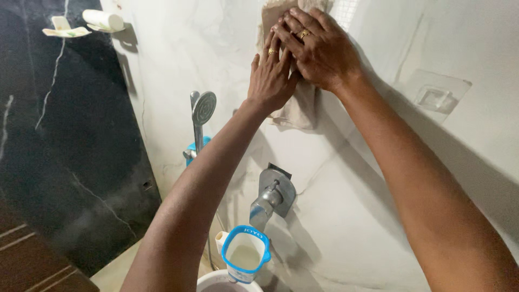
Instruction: The person wipes a tiled bathroom wall with a cloth, moving it in circular and horizontal motions around fixtures and wall-mounted hooks.
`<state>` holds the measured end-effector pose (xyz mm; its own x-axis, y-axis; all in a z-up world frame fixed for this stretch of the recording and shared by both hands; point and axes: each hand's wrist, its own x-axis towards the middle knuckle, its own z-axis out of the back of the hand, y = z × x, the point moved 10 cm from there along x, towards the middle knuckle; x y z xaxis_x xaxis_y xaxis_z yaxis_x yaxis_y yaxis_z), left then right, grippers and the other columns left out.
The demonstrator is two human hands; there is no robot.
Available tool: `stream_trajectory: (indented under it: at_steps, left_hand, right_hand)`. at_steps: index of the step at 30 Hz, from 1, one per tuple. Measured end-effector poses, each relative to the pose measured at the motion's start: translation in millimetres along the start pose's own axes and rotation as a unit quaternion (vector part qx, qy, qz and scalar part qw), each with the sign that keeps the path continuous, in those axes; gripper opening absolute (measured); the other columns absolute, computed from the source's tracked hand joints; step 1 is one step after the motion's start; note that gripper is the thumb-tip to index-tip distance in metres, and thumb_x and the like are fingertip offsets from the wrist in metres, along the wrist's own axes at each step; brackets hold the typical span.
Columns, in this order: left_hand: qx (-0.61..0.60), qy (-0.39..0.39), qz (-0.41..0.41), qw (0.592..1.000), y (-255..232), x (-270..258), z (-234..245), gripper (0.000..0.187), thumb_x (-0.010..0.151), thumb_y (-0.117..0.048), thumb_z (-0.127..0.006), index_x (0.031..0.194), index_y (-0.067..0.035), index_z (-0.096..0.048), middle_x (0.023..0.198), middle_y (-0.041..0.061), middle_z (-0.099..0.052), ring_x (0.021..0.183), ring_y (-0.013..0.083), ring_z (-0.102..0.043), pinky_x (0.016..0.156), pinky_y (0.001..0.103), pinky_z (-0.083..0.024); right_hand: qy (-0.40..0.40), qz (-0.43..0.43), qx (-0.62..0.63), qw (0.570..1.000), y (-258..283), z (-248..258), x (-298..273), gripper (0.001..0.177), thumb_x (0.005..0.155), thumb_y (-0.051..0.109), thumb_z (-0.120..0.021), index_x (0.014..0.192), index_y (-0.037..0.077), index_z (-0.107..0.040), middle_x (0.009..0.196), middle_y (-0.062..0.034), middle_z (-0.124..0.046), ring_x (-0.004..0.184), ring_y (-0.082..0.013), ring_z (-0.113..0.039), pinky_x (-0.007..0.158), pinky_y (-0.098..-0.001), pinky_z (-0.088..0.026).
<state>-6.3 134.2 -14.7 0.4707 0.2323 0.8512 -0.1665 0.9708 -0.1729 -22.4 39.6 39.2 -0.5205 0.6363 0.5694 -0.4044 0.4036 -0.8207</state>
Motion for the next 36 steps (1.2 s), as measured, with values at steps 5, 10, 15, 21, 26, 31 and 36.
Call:
stream_trajectory:
  at_steps: [5, 10, 15, 21, 26, 31, 36]
  left_hand:
    - [0.036, -0.045, -0.013, 0.998, -7, -3, 2, 0.070, 0.108, -0.042, -0.046, 0.165, -0.016, -0.016, 0.171, 0.013, -0.012, 0.159, 0.0290, -0.006, 0.124, 0.065, -0.014]
    - [-0.047, -0.067, -0.016, 0.996, -5, -7, 6, 0.074, 0.105, -0.045, -0.048, 0.165, -0.014, -0.017, 0.172, 0.010, -0.012, 0.161, 0.0273, -0.004, 0.130, 0.057, -0.005]
    - [-0.097, -0.087, -0.010, 0.991, -1, -8, -3, 0.073, 0.106, -0.042, -0.043, 0.167, -0.013, -0.017, 0.175, 0.009, -0.011, 0.163, 0.0274, -0.004, 0.132, 0.053, -0.003]
    - [-0.104, -0.109, -0.009, 0.989, 2, -8, -7, 0.072, 0.107, -0.047, -0.035, 0.167, -0.010, -0.017, 0.175, 0.009, -0.013, 0.164, 0.0271, -0.007, 0.132, 0.051, -0.003]
    - [-0.099, -0.128, -0.035, 0.986, 4, -9, -6, 0.072, 0.108, -0.052, -0.030, 0.166, -0.011, -0.019, 0.175, 0.009, -0.014, 0.163, 0.0267, -0.008, 0.132, 0.052, -0.002]
    - [-0.047, -0.079, -0.064, 0.994, 7, 2, -13, 0.074, 0.108, -0.056, -0.026, 0.167, -0.011, -0.017, 0.174, 0.010, -0.010, 0.162, 0.0268, -0.007, 0.131, 0.051, -0.001]
    - [-0.040, -0.024, -0.131, 0.990, 16, 17, -11, 0.077, 0.107, -0.062, -0.025, 0.167, -0.015, -0.016, 0.174, 0.008, -0.009, 0.161, 0.0244, -0.006, 0.130, 0.050, 0.000]
  right_hand:
    - [0.015, 0.005, -0.010, 1.000, 3, 5, 6, 0.042, 0.114, 0.027, -0.053, 0.154, 0.015, -0.056, 0.150, -0.0049, -0.063, 0.146, -0.0176, -0.050, 0.126, -0.0367, -0.030]
    - [0.046, 0.015, -0.033, 0.998, 6, 9, 11, 0.046, 0.110, 0.023, -0.054, 0.155, 0.015, -0.055, 0.150, -0.0031, -0.063, 0.145, -0.0164, -0.051, 0.125, -0.0361, -0.033]
    - [0.059, 0.013, -0.041, 0.997, 10, 6, 16, 0.042, 0.113, 0.023, -0.052, 0.154, 0.013, -0.056, 0.149, -0.0042, -0.064, 0.144, -0.0179, -0.052, 0.125, -0.0375, -0.034]
    - [0.074, 0.014, -0.077, 0.994, 13, 6, 19, 0.039, 0.111, 0.020, -0.052, 0.149, 0.013, -0.059, 0.148, -0.0027, -0.065, 0.144, -0.0170, -0.053, 0.125, -0.0366, -0.034]
    - [0.092, 0.002, -0.056, 0.994, 13, -1, 22, 0.038, 0.112, 0.018, -0.053, 0.149, 0.012, -0.060, 0.148, -0.0037, -0.064, 0.145, -0.0178, -0.052, 0.126, -0.0383, -0.034]
    - [0.107, 0.000, -0.067, 0.992, 14, -5, 22, 0.045, 0.106, 0.015, -0.055, 0.150, 0.010, -0.059, 0.152, -0.0044, -0.061, 0.146, -0.0177, -0.049, 0.125, -0.0389, -0.034]
    - [0.100, -0.057, -0.034, 0.993, 11, -14, 24, 0.046, 0.105, 0.010, -0.056, 0.151, 0.004, -0.057, 0.155, -0.0083, -0.060, 0.148, -0.0223, -0.048, 0.127, -0.0411, -0.033]
